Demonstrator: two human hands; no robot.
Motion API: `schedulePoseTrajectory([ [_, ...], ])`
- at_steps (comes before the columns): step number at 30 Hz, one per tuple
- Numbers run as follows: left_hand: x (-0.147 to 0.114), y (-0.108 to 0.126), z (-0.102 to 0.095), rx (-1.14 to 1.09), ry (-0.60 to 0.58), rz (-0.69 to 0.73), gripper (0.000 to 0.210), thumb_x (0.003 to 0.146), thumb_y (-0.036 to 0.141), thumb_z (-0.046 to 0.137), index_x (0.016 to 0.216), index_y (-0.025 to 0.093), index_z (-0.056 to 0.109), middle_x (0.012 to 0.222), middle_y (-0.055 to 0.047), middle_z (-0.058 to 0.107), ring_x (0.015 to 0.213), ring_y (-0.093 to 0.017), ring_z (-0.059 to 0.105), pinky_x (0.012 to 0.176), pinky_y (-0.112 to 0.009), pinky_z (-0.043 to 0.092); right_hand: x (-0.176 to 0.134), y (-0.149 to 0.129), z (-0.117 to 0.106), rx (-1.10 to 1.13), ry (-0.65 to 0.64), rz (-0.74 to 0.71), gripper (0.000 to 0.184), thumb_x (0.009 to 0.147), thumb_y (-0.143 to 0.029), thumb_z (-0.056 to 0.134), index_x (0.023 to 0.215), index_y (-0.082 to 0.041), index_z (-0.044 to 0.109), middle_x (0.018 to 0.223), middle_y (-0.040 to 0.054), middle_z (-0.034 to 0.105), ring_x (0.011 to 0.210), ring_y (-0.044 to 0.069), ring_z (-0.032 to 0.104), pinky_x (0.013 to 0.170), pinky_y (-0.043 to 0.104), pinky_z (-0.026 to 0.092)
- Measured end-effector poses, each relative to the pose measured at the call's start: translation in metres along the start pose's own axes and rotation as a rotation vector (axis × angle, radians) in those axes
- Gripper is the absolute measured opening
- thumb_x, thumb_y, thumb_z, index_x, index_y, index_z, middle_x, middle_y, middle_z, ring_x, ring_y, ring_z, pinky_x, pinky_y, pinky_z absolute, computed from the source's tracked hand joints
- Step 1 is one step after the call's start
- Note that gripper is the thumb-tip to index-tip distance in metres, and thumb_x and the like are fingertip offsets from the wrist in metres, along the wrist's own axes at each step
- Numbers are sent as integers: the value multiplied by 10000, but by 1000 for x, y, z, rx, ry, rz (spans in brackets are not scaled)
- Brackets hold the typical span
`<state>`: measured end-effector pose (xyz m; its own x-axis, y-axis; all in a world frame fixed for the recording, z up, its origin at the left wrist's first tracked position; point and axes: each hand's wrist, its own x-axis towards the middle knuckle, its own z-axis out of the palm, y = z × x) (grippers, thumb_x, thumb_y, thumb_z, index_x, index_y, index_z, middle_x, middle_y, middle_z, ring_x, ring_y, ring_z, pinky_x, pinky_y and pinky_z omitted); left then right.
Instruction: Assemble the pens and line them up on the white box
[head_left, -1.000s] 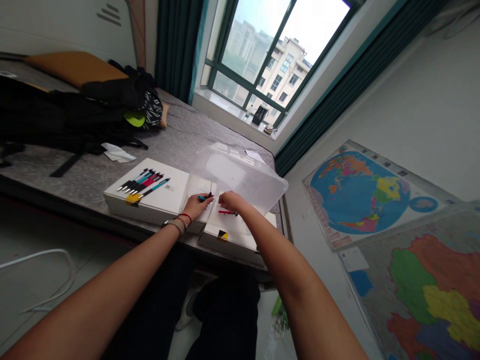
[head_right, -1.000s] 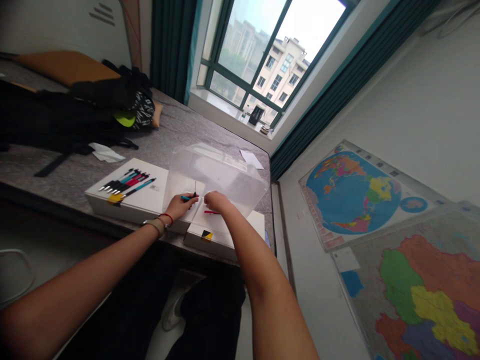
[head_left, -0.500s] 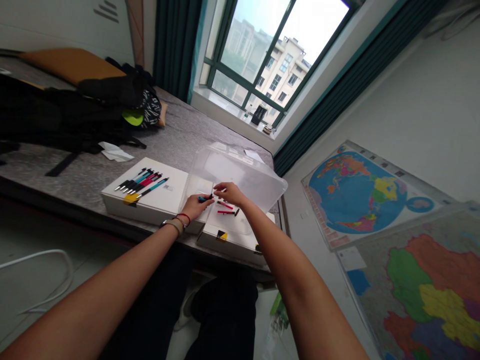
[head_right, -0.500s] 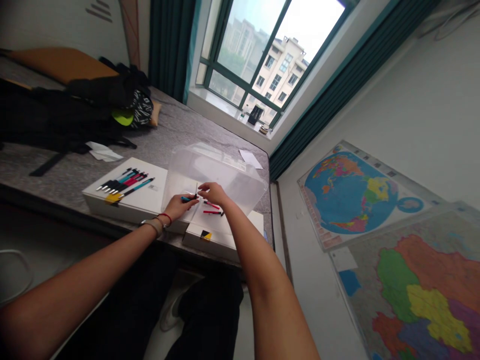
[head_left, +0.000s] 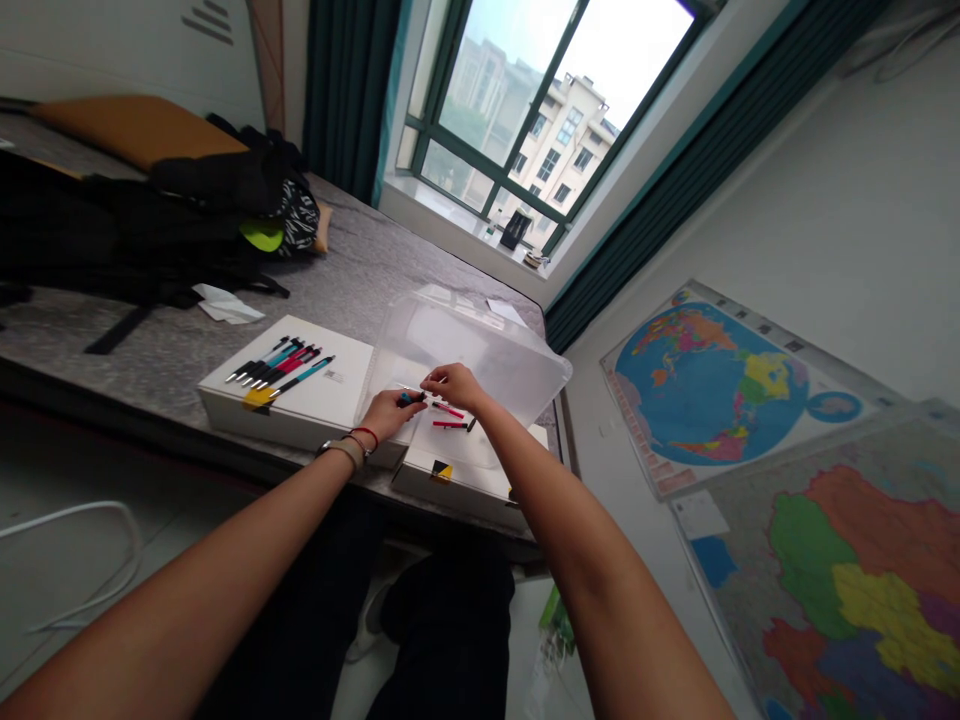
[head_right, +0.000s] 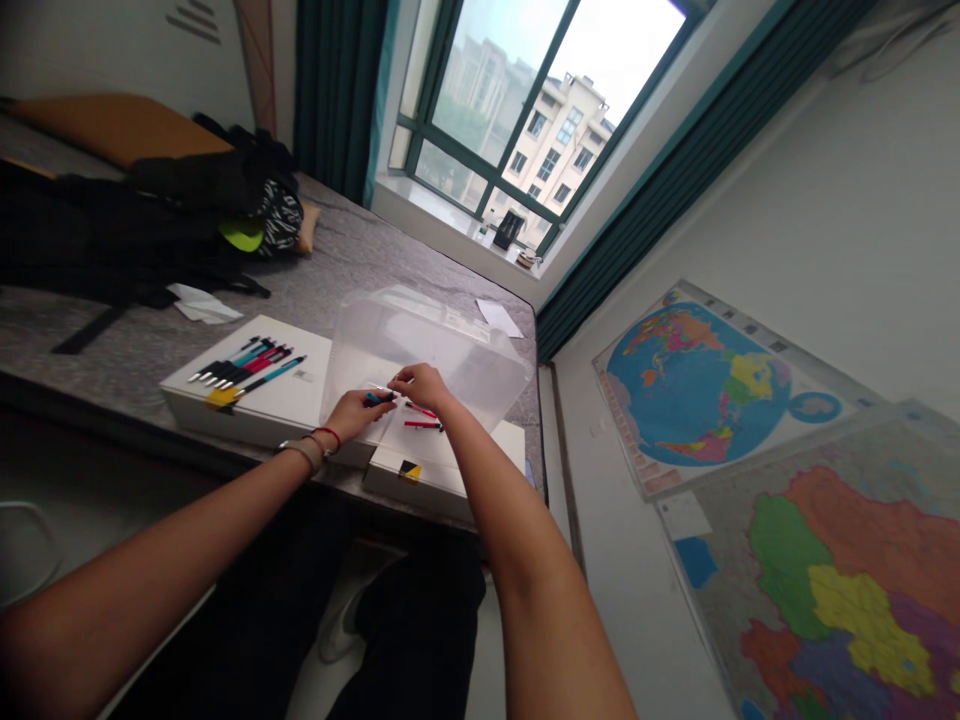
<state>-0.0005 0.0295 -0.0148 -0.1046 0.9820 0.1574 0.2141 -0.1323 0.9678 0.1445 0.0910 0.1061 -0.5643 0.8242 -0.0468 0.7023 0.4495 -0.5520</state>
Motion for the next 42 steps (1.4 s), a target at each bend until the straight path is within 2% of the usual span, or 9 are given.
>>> schedulePoseTrajectory([
  [3,-1,3,-1,1,14,0,462,700,554,692,945,168,758,662,-15,692,595,-154,596,612,-267,458,-3,0,15,-28,105,20,158,854,-320,682,856,-175,747,804,16,729,748,123,643,739,222,470],
  [8,-1,6,-4,59,38,-27,356,685,491,676,821,174,766,581,-9,664,598,-166,607,607,-260,469,-20,3,58,-59,299,2,221,924,-367,593,958,-193,726,985,39,688,859,139,628,857,254,461],
  [10,-1,7,-4,37,39,-31,362,667,460,688,865,169,770,643,-20,700,621,-169,624,623,-261,486,-31,5,69,-53,357,-18,277,944,-374,562,1106,-190,689,1055,54,652,917,140,615,899,250,449],
  [14,0,6,-2,-16,7,-73,502,663,494,725,1037,160,749,827,-51,751,657,-162,650,669,-268,517,-61,16,72,-96,439,-66,424,957,-392,532,1325,-181,554,1169,90,589,1085,183,551,972,280,418],
  [18,1,6,2,43,14,-111,544,664,551,743,1052,169,744,829,-52,747,675,-167,662,699,-272,526,-86,35,73,-219,463,-63,347,988,-342,465,1287,-203,574,1179,102,585,1151,226,491,1024,347,374],
  [22,0,9,4,150,17,-124,551,671,580,731,1053,183,747,772,-39,736,667,-174,654,695,-274,524,-97,50,84,-240,543,17,320,976,-318,481,1261,-210,579,1215,105,582,1191,257,458,1019,387,370],
  [30,1,10,5,287,43,-158,592,665,605,708,1084,187,736,698,-16,709,665,-174,647,672,-260,506,-103,52,83,-306,419,59,297,990,-318,435,1200,-175,590,1230,139,566,1173,267,457,957,411,409],
  [36,1,12,5,316,81,-187,600,652,602,716,1078,180,741,702,-16,710,661,-168,642,657,-250,498,-102,58,87,-367,458,29,215,943,-270,507,1099,-158,605,1166,133,567,1107,265,473,897,407,443],
  [42,1,13,6,266,81,-182,614,647,590,735,1089,164,739,750,-30,720,663,-165,629,670,-263,502,-101,58,88,-372,443,13,186,933,-238,509,1083,-178,601,1179,124,546,1102,257,460,890,397,442],
])
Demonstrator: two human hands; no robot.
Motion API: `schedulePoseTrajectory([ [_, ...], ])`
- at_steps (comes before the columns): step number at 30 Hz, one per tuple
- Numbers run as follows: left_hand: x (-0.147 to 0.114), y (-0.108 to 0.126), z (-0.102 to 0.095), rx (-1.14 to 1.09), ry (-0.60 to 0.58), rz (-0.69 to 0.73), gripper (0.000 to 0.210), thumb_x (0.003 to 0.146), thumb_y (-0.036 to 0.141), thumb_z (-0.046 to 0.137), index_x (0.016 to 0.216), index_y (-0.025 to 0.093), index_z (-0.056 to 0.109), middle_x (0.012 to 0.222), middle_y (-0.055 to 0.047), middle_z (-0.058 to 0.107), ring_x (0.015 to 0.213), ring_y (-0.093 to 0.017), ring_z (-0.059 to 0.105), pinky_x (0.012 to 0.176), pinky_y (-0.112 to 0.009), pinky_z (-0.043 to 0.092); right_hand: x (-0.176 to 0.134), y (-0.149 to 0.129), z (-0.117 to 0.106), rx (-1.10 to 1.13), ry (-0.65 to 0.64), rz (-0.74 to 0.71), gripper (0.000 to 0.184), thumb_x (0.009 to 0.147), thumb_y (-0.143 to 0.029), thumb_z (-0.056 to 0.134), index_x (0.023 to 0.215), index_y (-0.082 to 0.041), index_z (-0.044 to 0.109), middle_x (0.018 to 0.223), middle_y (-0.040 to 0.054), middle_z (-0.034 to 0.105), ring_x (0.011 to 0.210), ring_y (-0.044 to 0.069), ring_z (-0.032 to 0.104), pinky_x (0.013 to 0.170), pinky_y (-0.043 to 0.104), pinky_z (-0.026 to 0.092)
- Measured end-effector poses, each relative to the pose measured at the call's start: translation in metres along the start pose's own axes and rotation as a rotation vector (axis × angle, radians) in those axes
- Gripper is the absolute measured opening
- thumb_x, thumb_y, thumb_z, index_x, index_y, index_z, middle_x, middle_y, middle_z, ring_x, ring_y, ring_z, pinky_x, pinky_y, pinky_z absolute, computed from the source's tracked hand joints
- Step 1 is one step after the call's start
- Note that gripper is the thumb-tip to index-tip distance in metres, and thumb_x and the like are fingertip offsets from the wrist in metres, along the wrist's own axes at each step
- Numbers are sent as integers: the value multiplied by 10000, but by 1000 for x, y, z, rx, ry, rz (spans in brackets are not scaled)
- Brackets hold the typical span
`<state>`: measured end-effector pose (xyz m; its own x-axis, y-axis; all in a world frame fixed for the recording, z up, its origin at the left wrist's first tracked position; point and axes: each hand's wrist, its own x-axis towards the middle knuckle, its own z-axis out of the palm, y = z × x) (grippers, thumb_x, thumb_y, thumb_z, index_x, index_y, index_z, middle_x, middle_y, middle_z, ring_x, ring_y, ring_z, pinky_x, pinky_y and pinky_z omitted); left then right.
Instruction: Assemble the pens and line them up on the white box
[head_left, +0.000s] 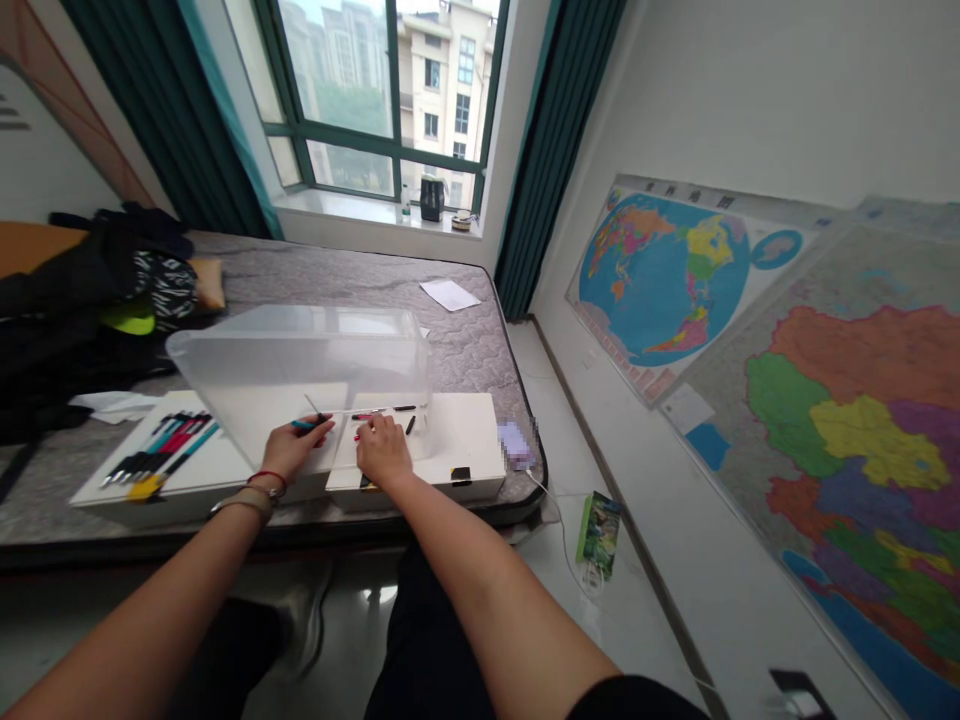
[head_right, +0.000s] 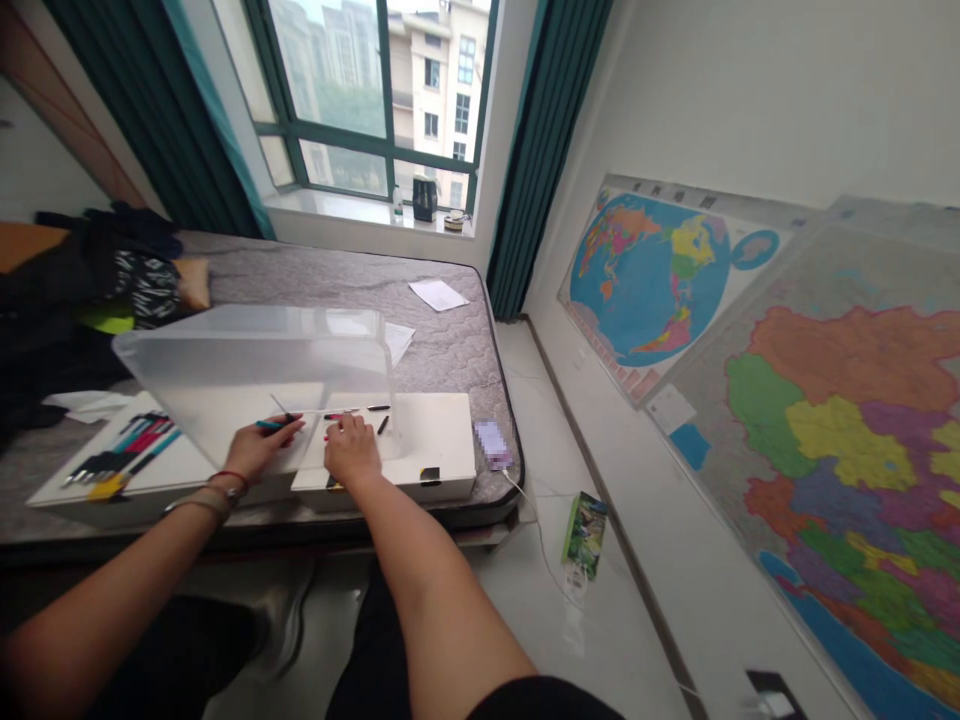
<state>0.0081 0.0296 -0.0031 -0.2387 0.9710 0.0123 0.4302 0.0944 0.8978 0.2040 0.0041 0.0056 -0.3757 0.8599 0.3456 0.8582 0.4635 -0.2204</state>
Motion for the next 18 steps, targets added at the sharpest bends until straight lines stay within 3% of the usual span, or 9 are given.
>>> schedulePoseTrajectory([
  [10,4,-3,1,-80,-16,19,596,622,563,773,1050,148,752,666,-20,689,584,-127,575,626,-247,481,2,0,8,67,66,34,201,933,-247,526,1105,-156,575,1133,123,577,1047,244,499,912,371,444],
  [18,0,0,0,-242,-35,31,564,600,524,794,990,120,752,632,-10,655,555,-108,536,585,-244,462,3,-3,11,121,-11,109,186,944,-228,479,1067,-157,600,1016,115,660,983,223,580,881,323,449],
])
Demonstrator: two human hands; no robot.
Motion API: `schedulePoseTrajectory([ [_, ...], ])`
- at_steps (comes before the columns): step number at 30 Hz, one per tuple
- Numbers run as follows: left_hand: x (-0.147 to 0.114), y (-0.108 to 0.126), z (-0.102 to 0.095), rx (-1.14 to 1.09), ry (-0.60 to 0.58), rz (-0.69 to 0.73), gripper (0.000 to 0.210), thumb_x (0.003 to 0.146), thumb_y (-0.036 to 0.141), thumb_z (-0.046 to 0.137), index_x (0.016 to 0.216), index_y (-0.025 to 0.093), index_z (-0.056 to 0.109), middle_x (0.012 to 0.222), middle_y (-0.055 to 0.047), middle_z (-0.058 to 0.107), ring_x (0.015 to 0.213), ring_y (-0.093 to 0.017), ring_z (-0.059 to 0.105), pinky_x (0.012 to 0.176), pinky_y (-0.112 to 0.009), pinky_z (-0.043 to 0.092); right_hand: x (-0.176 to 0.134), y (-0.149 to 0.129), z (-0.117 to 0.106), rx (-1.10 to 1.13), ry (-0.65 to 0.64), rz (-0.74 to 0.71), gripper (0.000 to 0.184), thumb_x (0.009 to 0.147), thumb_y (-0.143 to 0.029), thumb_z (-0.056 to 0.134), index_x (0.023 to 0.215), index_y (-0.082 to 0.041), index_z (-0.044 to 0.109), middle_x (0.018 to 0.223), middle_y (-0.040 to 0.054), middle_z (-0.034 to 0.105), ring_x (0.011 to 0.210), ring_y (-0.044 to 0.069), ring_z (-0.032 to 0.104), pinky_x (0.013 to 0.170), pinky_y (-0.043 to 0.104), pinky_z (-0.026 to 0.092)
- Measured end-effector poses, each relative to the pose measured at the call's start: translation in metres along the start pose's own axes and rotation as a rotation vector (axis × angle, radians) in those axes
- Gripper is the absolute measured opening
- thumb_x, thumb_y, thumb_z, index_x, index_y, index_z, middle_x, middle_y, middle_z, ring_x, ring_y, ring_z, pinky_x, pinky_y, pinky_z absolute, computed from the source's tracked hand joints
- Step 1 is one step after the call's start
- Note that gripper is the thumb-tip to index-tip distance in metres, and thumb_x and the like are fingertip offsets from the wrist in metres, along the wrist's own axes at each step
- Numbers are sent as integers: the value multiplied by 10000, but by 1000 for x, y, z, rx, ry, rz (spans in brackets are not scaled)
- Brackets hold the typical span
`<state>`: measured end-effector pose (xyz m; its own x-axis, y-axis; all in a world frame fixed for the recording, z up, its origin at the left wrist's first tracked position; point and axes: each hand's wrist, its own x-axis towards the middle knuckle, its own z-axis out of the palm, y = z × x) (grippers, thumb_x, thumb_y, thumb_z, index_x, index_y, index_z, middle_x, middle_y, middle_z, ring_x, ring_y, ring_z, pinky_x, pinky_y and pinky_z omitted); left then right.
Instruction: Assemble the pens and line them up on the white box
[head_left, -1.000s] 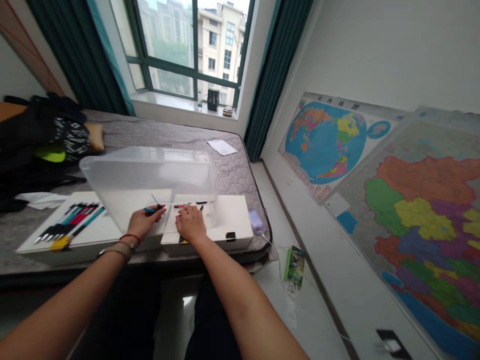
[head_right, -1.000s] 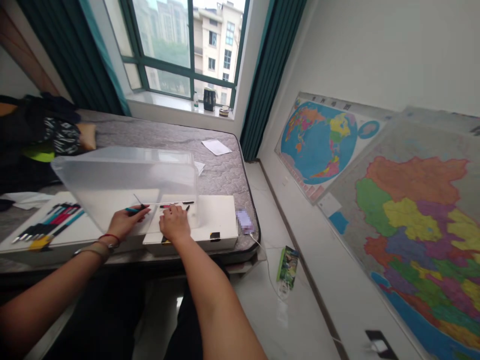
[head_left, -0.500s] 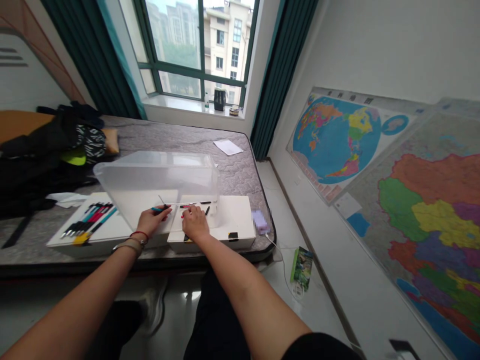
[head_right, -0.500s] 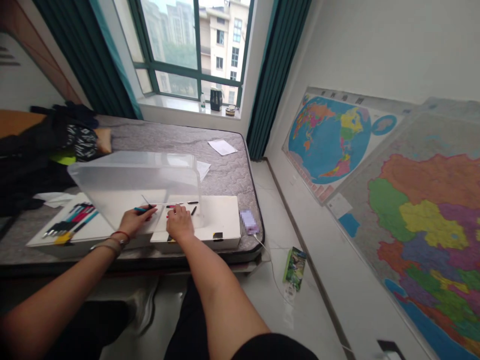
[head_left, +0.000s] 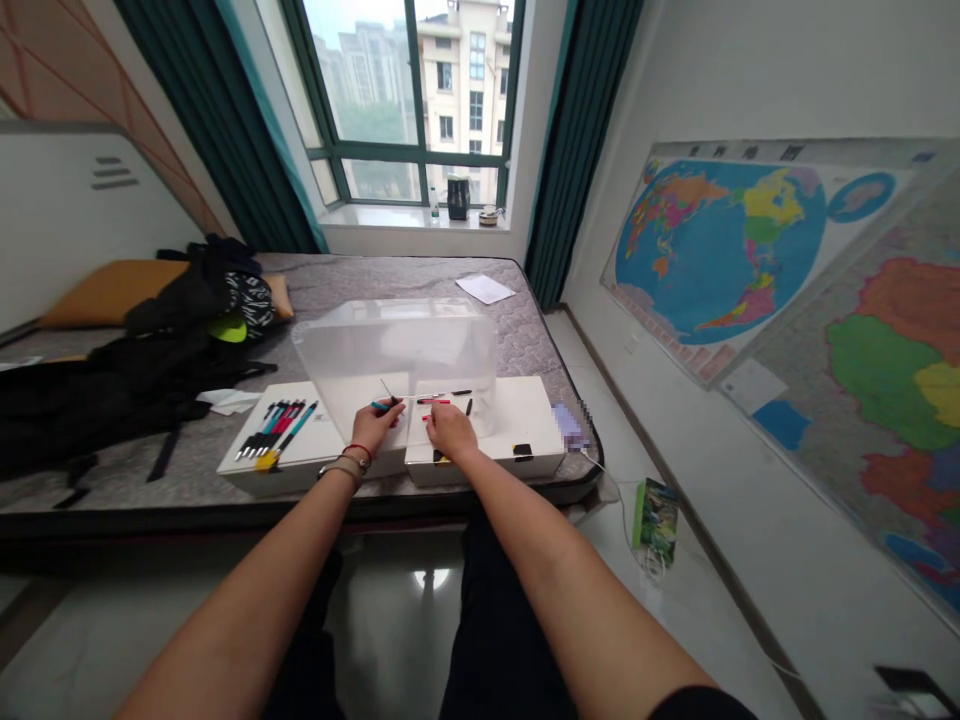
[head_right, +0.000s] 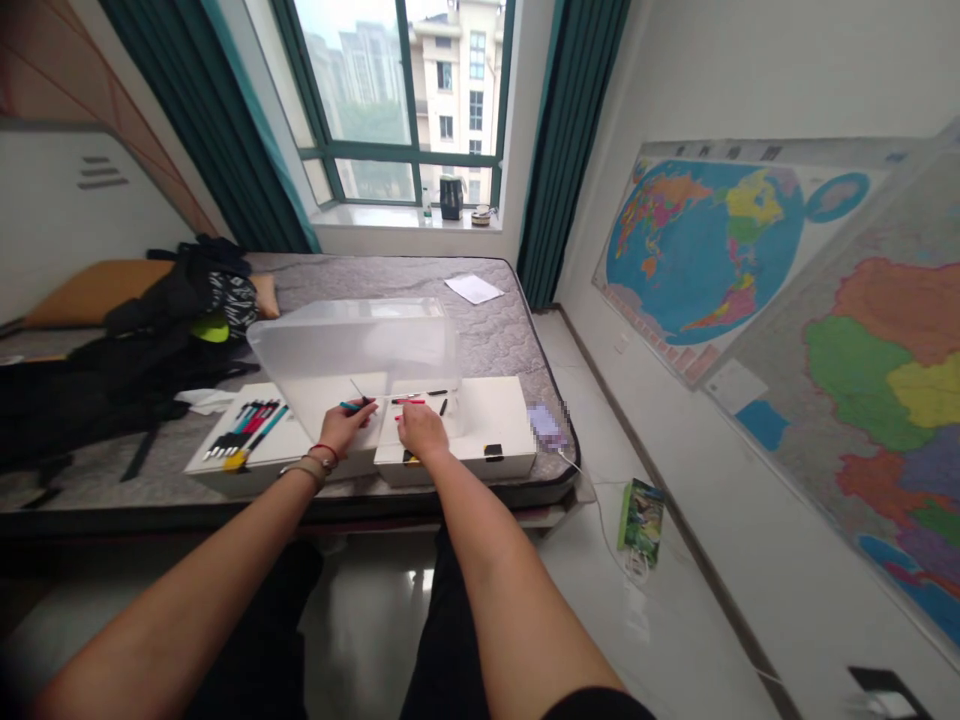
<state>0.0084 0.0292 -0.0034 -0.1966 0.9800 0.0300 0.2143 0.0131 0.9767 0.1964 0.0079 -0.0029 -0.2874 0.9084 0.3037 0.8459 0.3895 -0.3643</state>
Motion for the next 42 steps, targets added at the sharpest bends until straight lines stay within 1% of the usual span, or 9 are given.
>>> schedulePoseTrajectory([
  [6,0,-3,-3,-76,-17,14,539,629,518,781,996,125,742,675,-28,681,563,-119,560,598,-261,485,0,-7,-3,-67,-19,56,177,936,-249,482,1025,-173,615,983,106,684,946,216,612,825,292,457],
  [12,8,-12,-5,-229,-68,47,569,685,589,717,1016,126,702,879,-97,735,577,-111,575,583,-263,499,2,-12,-4,-126,-41,82,199,953,-257,452,1024,-180,621,1002,104,690,954,211,614,830,285,446],
  [15,10,-15,-5,-253,-91,47,580,662,579,745,1023,126,707,856,-87,731,585,-111,577,599,-268,501,2,-15,-5,-132,-52,84,224,963,-255,429,1048,-177,621,1032,108,688,963,209,611,843,288,440],
  [21,8,-15,-7,-216,-128,44,582,645,541,778,1044,120,730,778,-54,709,625,-120,583,639,-267,498,0,-20,-9,-142,-66,119,247,963,-251,424,1088,-171,622,1048,113,684,988,217,603,880,299,431],
  [28,3,-11,-8,-180,-98,51,630,625,566,784,1066,119,739,714,-36,693,605,-122,570,637,-271,484,1,-22,-11,-141,-102,122,273,974,-246,402,1107,-168,627,1071,121,681,1009,224,598,897,307,428],
  [33,2,-9,-9,-153,-119,92,571,679,575,739,1023,120,744,779,-63,719,566,-108,543,581,-255,450,0,-21,-10,-124,-83,131,275,975,-254,405,1113,-166,626,1053,117,683,992,217,603,897,298,427],
  [36,2,-8,-9,-127,-131,102,543,699,572,724,1001,122,750,782,-67,724,566,-110,549,581,-252,446,-1,-20,-8,-112,-62,115,269,974,-261,414,1103,-167,631,1049,115,688,986,215,608,894,296,427],
  [39,0,-7,-9,-101,-119,92,550,674,564,749,1005,125,753,733,-55,715,578,-125,571,599,-262,458,3,-17,-11,-90,-69,109,249,972,-294,448,1087,-184,640,1029,97,702,954,207,626,855,281,435],
  [42,-1,-6,-8,-115,-115,74,569,630,553,786,1006,127,756,826,-78,739,629,-142,602,639,-283,490,19,-9,-21,-42,-99,110,262,985,-346,453,1081,-197,645,990,75,717,898,187,645,802,259,440],
])
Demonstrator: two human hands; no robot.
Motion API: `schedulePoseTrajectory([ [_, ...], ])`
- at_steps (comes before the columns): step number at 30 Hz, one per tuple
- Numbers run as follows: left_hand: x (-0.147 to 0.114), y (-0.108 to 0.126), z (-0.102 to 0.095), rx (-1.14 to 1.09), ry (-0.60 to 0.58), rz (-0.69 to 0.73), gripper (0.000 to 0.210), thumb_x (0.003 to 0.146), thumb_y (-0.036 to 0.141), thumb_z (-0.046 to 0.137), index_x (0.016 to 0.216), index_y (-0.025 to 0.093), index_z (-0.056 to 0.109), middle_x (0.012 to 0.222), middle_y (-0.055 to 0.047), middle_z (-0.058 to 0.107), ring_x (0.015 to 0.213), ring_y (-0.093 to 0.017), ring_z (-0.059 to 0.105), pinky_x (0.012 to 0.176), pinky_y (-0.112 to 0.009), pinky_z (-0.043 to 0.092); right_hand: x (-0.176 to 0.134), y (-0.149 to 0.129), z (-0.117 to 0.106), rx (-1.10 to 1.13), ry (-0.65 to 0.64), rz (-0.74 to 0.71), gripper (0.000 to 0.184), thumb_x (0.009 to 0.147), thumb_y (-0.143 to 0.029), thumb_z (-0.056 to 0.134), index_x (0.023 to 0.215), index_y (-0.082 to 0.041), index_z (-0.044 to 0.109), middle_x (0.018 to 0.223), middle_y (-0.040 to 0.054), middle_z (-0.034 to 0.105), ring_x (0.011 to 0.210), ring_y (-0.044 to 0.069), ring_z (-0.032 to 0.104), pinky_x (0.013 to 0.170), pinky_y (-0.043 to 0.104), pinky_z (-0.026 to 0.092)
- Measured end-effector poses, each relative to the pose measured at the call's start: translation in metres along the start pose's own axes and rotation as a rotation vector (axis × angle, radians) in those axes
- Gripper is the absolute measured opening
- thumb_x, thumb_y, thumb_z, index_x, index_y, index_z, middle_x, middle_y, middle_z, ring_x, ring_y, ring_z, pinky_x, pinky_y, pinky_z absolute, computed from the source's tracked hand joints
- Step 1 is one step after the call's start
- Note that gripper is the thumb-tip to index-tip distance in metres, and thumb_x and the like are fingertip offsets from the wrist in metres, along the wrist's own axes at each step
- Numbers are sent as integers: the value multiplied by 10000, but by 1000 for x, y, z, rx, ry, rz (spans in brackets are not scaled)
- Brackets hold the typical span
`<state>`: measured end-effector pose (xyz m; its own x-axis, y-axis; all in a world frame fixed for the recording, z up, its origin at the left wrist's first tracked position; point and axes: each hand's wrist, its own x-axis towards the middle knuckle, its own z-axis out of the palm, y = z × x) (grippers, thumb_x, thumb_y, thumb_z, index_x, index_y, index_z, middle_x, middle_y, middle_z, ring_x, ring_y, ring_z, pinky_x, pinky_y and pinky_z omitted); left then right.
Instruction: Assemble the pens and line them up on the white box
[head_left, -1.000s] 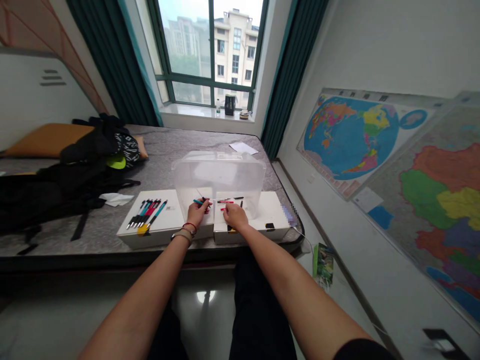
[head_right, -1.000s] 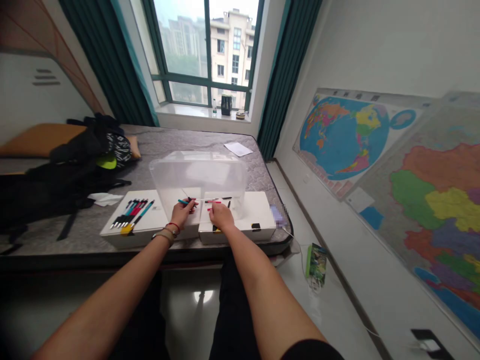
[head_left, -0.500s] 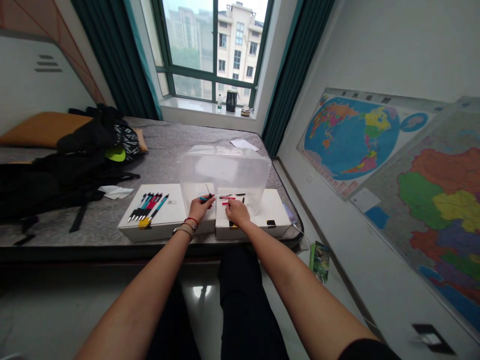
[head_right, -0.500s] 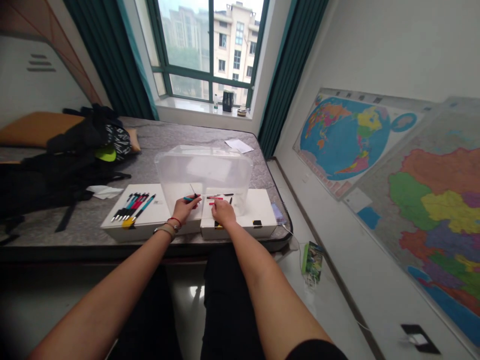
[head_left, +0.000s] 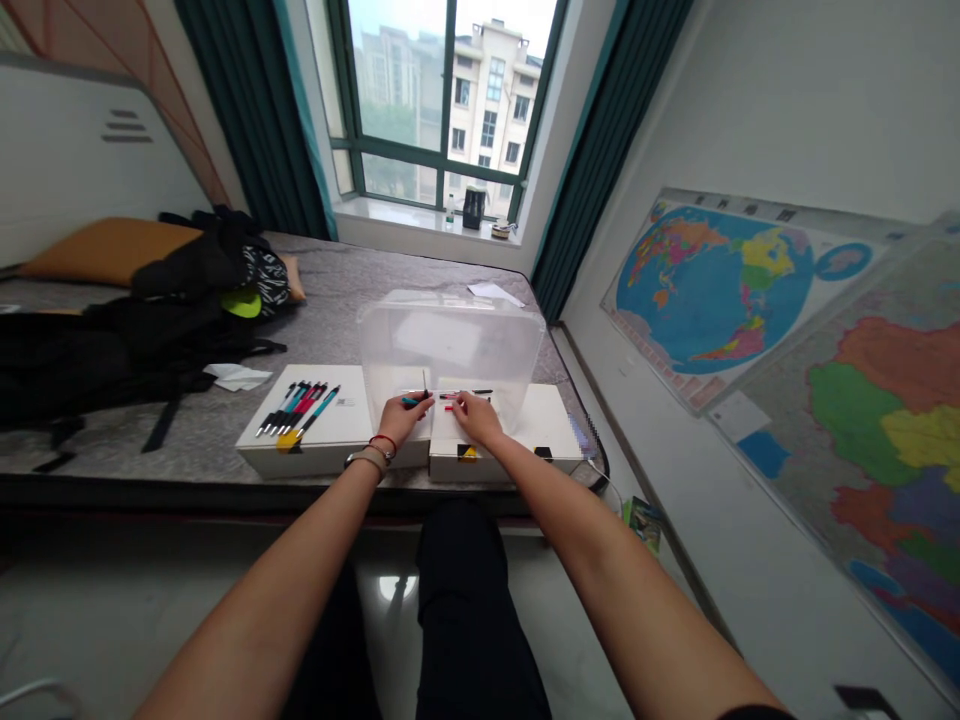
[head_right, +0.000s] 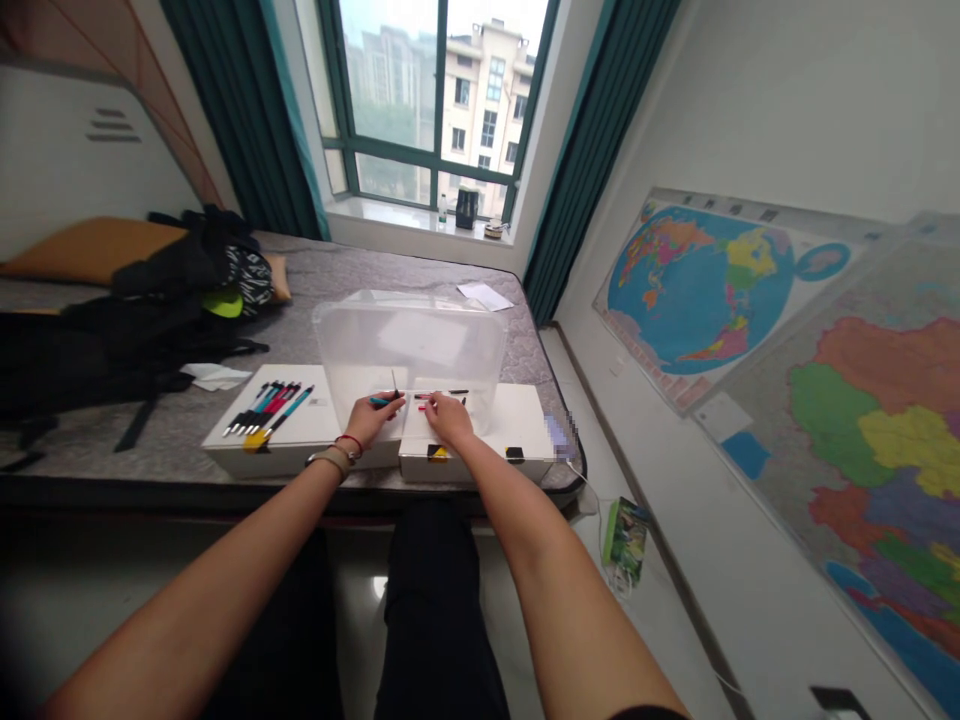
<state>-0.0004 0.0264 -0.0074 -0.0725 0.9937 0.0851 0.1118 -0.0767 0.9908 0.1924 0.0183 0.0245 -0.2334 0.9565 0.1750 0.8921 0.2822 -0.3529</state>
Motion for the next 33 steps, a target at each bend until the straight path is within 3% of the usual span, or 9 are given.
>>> schedulePoseTrajectory([
  [3,-1,0,1,-5,2,10,546,617,526,804,995,134,760,955,-113,750,722,-178,643,711,-323,524,27,8,-18,-5,-12,-14,254,975,-338,476,1042,-187,669,982,72,723,892,178,648,794,250,439],
  [7,0,-4,1,68,14,104,413,639,472,801,924,173,777,975,-104,755,887,-237,671,855,-372,516,63,16,-43,-133,-174,-76,199,881,-188,569,1013,-186,719,1060,92,720,948,197,646,796,255,446],
  [13,3,-11,1,15,33,74,435,614,466,818,927,167,776,940,-108,757,828,-234,677,790,-362,532,88,9,-60,-329,-355,-174,297,786,-79,635,1036,-194,745,1108,113,713,964,217,652,784,251,456],
  [19,4,-9,1,-36,41,37,429,628,448,810,940,156,775,878,-93,756,698,-189,649,684,-322,522,87,-19,-34,-296,-392,-383,255,840,-148,603,1052,-199,736,1034,77,732,944,199,648,806,244,456],
  [24,1,-4,1,-32,116,50,416,630,442,801,925,150,775,840,-85,750,663,-181,639,655,-312,517,90,-23,-9,-301,-370,-366,333,842,-131,577,1142,-216,695,1097,79,712,1007,205,631,835,258,460],
  [29,2,-9,2,-14,120,75,388,697,451,748,943,152,769,802,-75,742,632,-175,633,627,-306,512,95,-21,-2,-327,-384,-300,223,859,-218,606,1050,-201,722,1081,104,714,985,215,649,811,261,463],
  [33,4,-16,2,47,146,115,362,712,450,737,918,154,766,807,-74,742,636,-180,634,636,-311,506,96,-25,6,-307,-324,-242,233,882,-306,606,1048,-186,717,1061,122,720,987,228,653,804,272,472],
])
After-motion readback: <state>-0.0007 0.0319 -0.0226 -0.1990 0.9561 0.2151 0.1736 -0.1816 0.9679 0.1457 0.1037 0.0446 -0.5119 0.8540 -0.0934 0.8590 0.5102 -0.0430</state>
